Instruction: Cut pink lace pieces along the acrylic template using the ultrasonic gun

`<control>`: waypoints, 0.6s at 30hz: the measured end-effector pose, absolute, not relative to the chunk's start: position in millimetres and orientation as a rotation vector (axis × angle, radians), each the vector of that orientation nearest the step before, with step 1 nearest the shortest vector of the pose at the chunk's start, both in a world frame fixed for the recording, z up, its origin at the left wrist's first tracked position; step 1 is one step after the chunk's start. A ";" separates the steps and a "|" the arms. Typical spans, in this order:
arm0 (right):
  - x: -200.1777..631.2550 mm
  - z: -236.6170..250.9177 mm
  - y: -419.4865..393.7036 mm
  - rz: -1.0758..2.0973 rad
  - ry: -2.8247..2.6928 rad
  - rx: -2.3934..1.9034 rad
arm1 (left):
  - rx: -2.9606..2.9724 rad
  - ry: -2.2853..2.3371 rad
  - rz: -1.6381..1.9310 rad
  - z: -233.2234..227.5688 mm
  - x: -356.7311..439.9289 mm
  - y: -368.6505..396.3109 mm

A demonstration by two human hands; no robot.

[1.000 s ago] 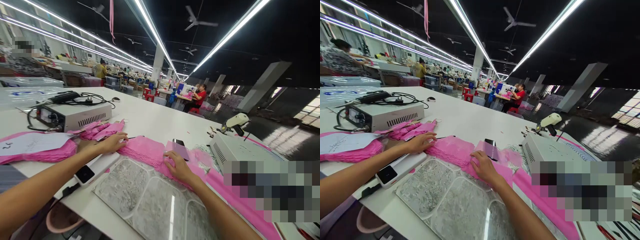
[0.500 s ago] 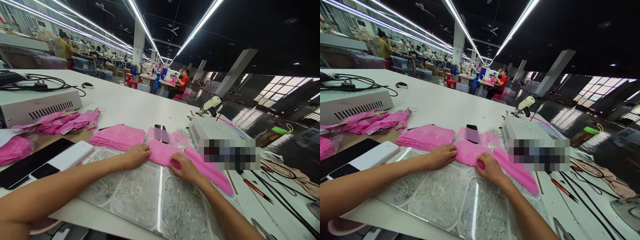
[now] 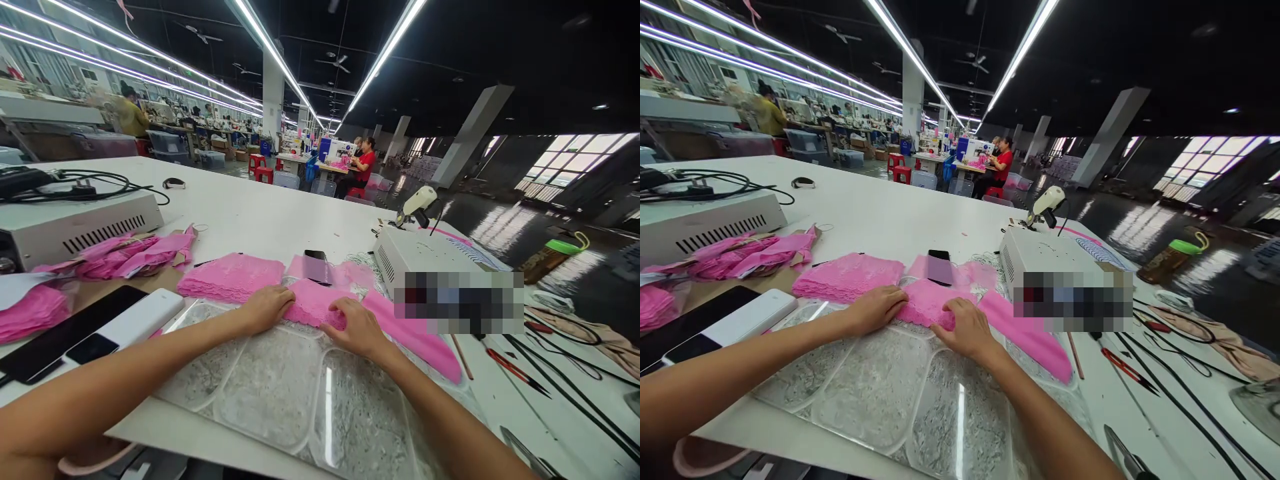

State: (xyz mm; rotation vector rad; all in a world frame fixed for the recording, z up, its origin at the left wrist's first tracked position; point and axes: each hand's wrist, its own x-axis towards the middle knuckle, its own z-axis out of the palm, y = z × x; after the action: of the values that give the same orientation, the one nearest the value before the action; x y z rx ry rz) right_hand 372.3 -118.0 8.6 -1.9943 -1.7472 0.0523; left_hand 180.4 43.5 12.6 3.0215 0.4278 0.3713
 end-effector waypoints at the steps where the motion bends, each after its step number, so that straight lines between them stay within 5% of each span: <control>1: 367.1 8.0 -115.3 0.022 -1.750 -2.011 | 3.040 0.426 0.381 12.0 180.8 42.6; 18: 393.1 -17.5 -136.1 -0.211 -1.682 -2.100 | 3.145 0.551 0.508 -6.8 170.4 55.7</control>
State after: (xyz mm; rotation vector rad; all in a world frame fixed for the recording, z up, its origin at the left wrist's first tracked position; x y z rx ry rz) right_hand 393.1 -136.1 -17.5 -2.1002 -1.6817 -0.2109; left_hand 170.4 55.7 -6.8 3.1451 0.5510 0.5079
